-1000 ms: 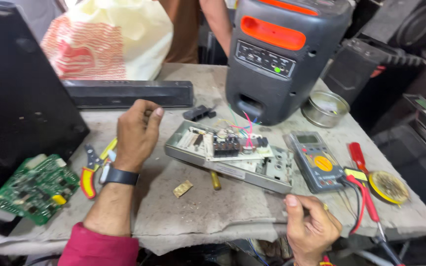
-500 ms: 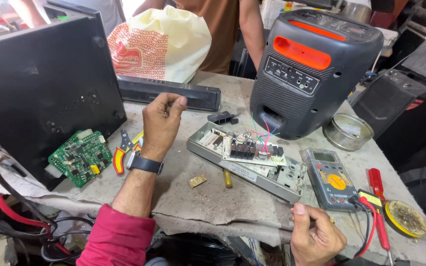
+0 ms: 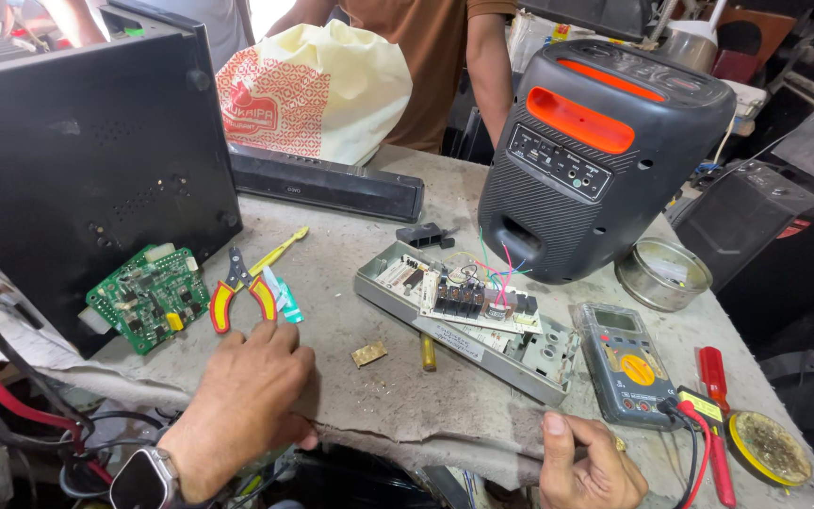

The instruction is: The person uses a screwdriver to tighten screws on a small electronic component and then on a circuit board inside a metal enclosure. They manipulate wires and components within the enclosure while working at a cluttered workbench.

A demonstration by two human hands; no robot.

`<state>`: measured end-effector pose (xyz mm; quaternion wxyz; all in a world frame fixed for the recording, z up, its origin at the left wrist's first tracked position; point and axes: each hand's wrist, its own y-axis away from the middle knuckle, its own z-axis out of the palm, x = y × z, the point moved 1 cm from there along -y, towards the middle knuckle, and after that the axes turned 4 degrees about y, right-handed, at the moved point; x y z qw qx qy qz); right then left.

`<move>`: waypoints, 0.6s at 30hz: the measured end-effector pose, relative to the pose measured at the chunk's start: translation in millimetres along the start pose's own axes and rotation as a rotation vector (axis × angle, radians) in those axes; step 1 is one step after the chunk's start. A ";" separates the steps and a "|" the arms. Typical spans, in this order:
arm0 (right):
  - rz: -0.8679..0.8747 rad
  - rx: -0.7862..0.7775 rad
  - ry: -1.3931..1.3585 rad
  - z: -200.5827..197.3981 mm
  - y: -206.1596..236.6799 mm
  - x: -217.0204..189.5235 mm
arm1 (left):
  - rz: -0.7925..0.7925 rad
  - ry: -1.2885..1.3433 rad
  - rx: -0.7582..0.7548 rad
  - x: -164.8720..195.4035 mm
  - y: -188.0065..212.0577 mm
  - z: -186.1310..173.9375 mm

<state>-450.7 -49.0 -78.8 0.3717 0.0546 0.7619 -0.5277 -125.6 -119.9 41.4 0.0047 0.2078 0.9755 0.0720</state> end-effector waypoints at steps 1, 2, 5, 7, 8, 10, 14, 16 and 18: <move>0.029 0.008 0.025 -0.4 0.3 0.6 | 0.061 -0.003 0.035 0.1 -4.1 2.3; 0.001 0.017 0.020 -0.4 0.4 0.9 | 0.120 -0.004 0.068 2.0 -7.7 6.6; -0.027 0.034 0.034 -0.1 0.1 3.4 | 0.241 0.095 0.009 -4.4 -22.5 17.8; 0.029 0.018 0.081 -2.9 1.2 5.3 | 0.324 0.224 0.001 -13.5 -23.9 25.2; -0.005 0.008 0.061 -4.1 2.2 5.3 | 0.381 0.299 0.042 -19.5 -26.6 25.7; -0.081 -0.006 0.017 -5.1 1.7 6.1 | 0.492 0.394 0.092 -25.6 -27.5 28.3; -0.018 0.016 0.088 -6.7 0.4 7.6 | 0.577 0.403 0.052 -30.3 -32.4 22.9; -0.055 0.007 0.071 -7.1 -0.2 6.8 | 0.542 0.425 0.026 -30.1 -33.0 15.7; -0.017 0.020 0.052 -6.0 -0.9 6.5 | 0.494 0.477 0.054 -31.7 -32.4 3.6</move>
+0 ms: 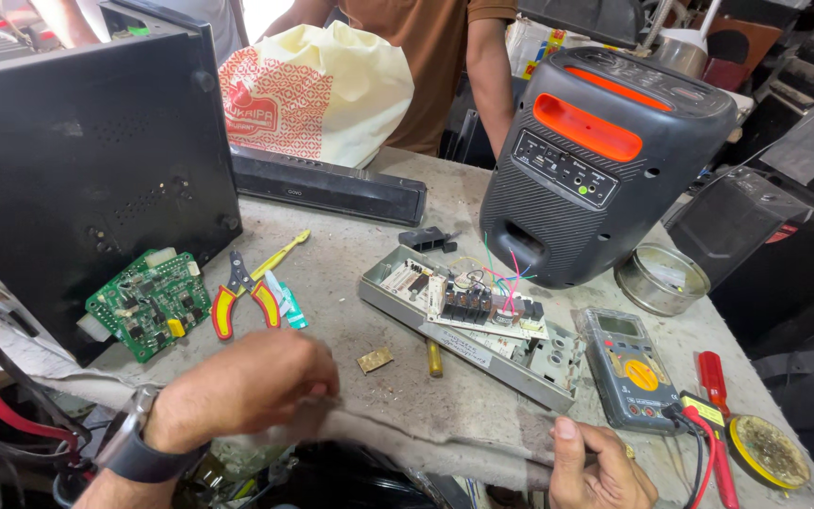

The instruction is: The person uses a screwdriver to tighten screws on a small electronic component and then on a circuit board inside a metal enclosure. They manipulate wires and components within the enclosure while working at a cluttered workbench.

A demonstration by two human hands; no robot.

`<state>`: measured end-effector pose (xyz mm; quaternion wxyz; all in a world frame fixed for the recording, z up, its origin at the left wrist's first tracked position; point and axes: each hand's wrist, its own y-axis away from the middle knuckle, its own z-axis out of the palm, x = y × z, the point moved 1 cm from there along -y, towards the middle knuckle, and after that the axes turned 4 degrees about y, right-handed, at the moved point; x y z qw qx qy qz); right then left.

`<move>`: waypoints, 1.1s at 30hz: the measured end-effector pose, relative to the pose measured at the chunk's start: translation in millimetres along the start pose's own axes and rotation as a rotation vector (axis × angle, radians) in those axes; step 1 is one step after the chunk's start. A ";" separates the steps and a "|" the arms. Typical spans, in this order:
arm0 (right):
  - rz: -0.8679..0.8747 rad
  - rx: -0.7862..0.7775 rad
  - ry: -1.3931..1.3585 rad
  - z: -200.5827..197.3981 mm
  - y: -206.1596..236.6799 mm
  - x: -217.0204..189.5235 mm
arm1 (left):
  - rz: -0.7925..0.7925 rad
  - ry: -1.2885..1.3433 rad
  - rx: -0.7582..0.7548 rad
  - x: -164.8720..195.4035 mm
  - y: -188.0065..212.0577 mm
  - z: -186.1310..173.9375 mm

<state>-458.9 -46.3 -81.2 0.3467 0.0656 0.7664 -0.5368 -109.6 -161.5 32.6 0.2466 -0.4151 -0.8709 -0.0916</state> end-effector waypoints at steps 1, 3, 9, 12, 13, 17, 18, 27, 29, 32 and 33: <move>0.023 0.002 -0.006 -0.7 0.3 -0.5 | -0.024 0.015 0.084 2.5 -0.5 -7.0; 0.038 -0.019 0.044 -3.3 1.2 -1.9 | -0.074 0.047 0.252 7.9 -3.0 -23.5; 0.059 -0.033 0.061 -3.2 -0.4 -3.0 | -0.016 -0.165 0.415 27.0 -18.5 -66.2; 0.079 -0.034 0.087 -4.4 -1.0 -2.8 | -0.045 -0.198 0.416 31.6 -27.4 -76.3; 0.072 -0.035 0.086 -4.6 -1.0 -2.9 | -0.064 -0.206 0.404 32.0 -30.4 -78.5; 0.065 -0.041 0.068 -4.1 -1.4 -3.4 | -0.181 -0.256 0.335 31.4 -38.9 -85.1; 0.066 -0.038 0.056 -3.5 -1.6 -3.5 | -0.220 -0.273 0.313 31.1 -40.0 -86.7; 0.061 -0.023 0.068 -2.9 -0.1 -4.9 | -0.311 -0.252 0.289 19.4 -49.7 -102.2; 0.060 -0.022 0.051 -2.2 -0.2 -6.3 | -0.276 -0.263 0.267 10.8 -56.5 -109.8; 0.079 -0.031 0.056 -3.8 -0.5 -10.0 | -0.242 -0.238 0.283 -2.9 -71.2 -124.0; 0.085 -0.031 0.081 -4.3 -1.1 -11.3 | -0.234 -0.224 0.296 -7.4 -76.8 -129.8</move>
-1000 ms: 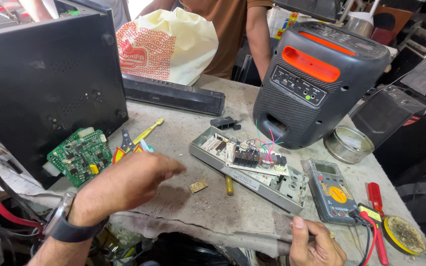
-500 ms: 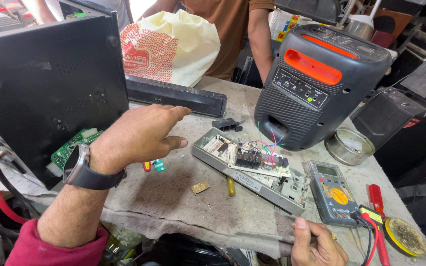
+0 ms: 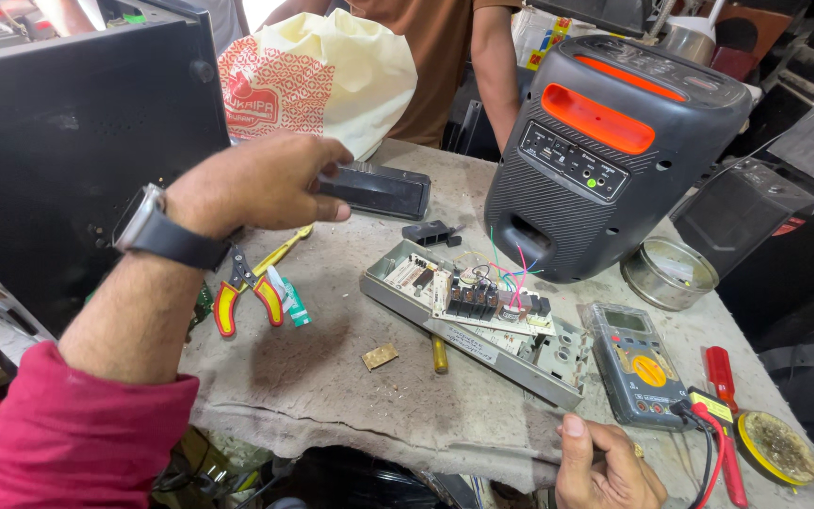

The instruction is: The person uses a screwdriver to tighten screws on a small electronic component and then on a circuit board inside a metal enclosure. They manipulate wires and components within the enclosure while working at a cluttered workbench.

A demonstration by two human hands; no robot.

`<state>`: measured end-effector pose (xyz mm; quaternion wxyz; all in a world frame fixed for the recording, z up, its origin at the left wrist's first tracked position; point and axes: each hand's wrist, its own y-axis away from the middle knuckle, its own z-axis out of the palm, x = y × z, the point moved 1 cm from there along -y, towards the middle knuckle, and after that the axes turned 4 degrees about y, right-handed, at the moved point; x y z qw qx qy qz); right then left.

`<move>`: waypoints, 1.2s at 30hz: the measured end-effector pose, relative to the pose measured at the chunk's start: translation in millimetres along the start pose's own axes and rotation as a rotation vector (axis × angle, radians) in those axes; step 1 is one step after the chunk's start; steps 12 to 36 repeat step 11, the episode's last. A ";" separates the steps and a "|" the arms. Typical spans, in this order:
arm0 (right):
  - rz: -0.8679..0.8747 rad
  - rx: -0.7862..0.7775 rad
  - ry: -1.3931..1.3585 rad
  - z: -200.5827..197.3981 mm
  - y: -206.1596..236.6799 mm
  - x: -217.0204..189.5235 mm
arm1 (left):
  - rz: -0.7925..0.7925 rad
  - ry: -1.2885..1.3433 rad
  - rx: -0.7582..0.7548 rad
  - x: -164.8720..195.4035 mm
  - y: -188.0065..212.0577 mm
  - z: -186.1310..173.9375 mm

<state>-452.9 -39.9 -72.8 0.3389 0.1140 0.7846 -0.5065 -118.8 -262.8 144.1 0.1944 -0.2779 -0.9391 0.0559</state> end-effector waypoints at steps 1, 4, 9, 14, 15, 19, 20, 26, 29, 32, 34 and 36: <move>0.007 0.000 0.025 0.0 -0.6 -1.3 | 0.031 -0.013 0.021 -3.4 -8.1 -3.0; -0.129 0.019 -0.036 0.6 -3.0 -6.2 | 0.094 -0.048 0.058 -11.4 -31.3 -9.6; -0.157 0.039 0.006 -3.3 -0.4 -10.2 | -0.207 -0.031 0.018 -16.7 -47.3 -4.9; -0.159 0.028 0.009 -6.6 1.1 -10.0 | -0.326 0.011 -0.002 -8.7 -43.7 6.2; -0.159 0.028 0.009 -6.6 1.1 -10.0 | -0.326 0.011 -0.002 -8.7 -43.7 6.2; -0.159 0.028 0.009 -6.6 1.1 -10.0 | -0.326 0.011 -0.002 -8.7 -43.7 6.2; -0.159 0.028 0.009 -6.6 1.1 -10.0 | -0.326 0.011 -0.002 -8.7 -43.7 6.2; -0.159 0.028 0.009 -6.6 1.1 -10.0 | -0.326 0.011 -0.002 -8.7 -43.7 6.2; -0.159 0.028 0.009 -6.6 1.1 -10.0 | -0.326 0.011 -0.002 -8.7 -43.7 6.2; -0.159 0.028 0.009 -6.6 1.1 -10.0 | -0.326 0.011 -0.002 -8.7 -43.7 6.2; -0.159 0.028 0.009 -6.6 1.1 -10.0 | -0.326 0.011 -0.002 -8.7 -43.7 6.2; -0.159 0.028 0.009 -6.6 1.1 -10.0 | -0.326 0.011 -0.002 -8.7 -43.7 6.2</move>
